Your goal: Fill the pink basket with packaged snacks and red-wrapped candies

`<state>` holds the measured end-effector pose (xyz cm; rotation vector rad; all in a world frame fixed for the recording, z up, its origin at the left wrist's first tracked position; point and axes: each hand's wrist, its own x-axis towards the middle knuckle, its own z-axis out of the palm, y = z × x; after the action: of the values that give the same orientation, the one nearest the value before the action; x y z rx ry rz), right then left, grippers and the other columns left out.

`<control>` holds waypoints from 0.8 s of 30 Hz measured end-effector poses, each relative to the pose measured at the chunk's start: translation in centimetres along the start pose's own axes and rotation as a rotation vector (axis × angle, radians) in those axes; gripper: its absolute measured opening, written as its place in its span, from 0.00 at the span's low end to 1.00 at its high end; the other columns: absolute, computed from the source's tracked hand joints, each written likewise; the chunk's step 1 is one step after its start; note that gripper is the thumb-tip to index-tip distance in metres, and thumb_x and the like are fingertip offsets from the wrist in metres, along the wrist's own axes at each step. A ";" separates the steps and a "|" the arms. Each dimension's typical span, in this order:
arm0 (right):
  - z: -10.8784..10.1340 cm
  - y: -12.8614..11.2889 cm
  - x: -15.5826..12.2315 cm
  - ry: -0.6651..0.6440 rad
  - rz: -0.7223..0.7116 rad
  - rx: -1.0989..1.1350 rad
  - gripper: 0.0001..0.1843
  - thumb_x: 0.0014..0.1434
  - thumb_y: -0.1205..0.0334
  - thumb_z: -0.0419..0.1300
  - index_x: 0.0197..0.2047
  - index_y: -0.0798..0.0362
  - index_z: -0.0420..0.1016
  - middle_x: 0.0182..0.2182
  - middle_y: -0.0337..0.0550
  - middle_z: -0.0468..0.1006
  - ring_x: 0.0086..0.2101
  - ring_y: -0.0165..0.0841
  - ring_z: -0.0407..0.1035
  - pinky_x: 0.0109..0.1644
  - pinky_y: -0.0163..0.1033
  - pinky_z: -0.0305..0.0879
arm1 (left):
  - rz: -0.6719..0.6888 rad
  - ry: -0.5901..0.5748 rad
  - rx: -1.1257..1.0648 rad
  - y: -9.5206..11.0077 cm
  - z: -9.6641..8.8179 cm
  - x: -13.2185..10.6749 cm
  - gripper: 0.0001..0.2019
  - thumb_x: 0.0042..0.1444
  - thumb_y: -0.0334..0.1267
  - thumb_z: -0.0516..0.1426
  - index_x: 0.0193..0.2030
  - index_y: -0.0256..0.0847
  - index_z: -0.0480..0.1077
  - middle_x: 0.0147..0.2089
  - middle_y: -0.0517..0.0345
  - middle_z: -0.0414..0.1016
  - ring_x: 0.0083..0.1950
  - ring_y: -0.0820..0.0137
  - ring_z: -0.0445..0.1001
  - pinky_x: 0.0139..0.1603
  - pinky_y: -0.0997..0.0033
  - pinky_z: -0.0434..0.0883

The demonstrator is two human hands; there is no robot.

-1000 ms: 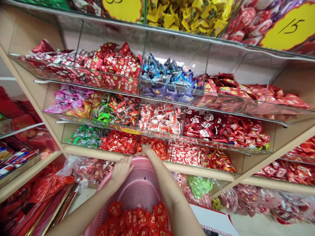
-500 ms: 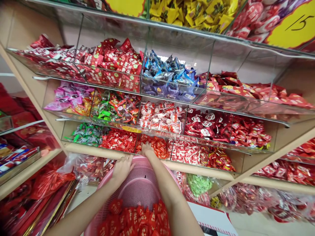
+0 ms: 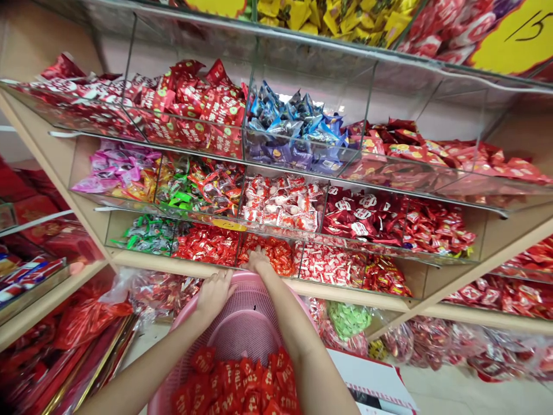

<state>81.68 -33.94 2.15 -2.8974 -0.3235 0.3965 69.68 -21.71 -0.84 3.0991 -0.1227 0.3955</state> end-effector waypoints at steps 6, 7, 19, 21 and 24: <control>0.2 0.5 -0.1 0.067 -0.042 0.041 0.35 0.44 0.44 0.64 0.53 0.51 0.67 0.55 0.56 0.62 0.55 0.49 0.56 0.51 0.46 0.58 | 0.021 0.009 0.039 0.0 -0.1 0.0 0.13 0.58 0.42 0.49 0.47 0.39 0.64 0.40 0.48 0.70 0.42 0.59 0.70 0.39 0.63 0.66; 0.2 0.7 -0.1 0.077 -0.054 0.051 0.34 0.45 0.45 0.64 0.53 0.51 0.68 0.54 0.56 0.63 0.55 0.48 0.57 0.51 0.45 0.58 | 0.023 0.012 0.041 0.0 0.0 0.0 0.13 0.58 0.42 0.48 0.47 0.39 0.64 0.39 0.48 0.70 0.42 0.59 0.70 0.39 0.63 0.66; 0.8 3.5 0.9 0.211 -0.115 0.358 0.20 0.53 0.55 0.60 0.49 0.53 0.71 0.49 0.49 0.73 0.49 0.39 0.66 0.52 0.38 0.58 | 0.007 0.030 0.025 -0.2 0.2 -0.1 0.14 0.59 0.42 0.47 0.47 0.39 0.64 0.40 0.47 0.70 0.42 0.59 0.69 0.39 0.63 0.66; 0.7 4.0 1.3 0.251 -0.088 0.455 0.19 0.56 0.58 0.57 0.50 0.55 0.70 0.49 0.49 0.73 0.49 0.37 0.66 0.52 0.39 0.59 | 0.000 0.030 0.010 -0.2 0.2 -0.2 0.14 0.59 0.43 0.47 0.47 0.39 0.64 0.40 0.47 0.69 0.42 0.59 0.69 0.40 0.63 0.66; 0.3 4.6 1.5 0.306 -0.044 0.610 0.18 0.58 0.60 0.55 0.50 0.58 0.68 0.48 0.50 0.73 0.46 0.34 0.69 0.50 0.41 0.63 | -0.003 0.036 0.004 -0.1 0.2 -0.2 0.14 0.59 0.42 0.47 0.47 0.39 0.64 0.40 0.48 0.69 0.42 0.59 0.69 0.40 0.63 0.65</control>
<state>83.91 -37.95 0.47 -2.2982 -0.1746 0.0249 69.55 -21.60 -1.11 3.0942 -0.1167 0.4515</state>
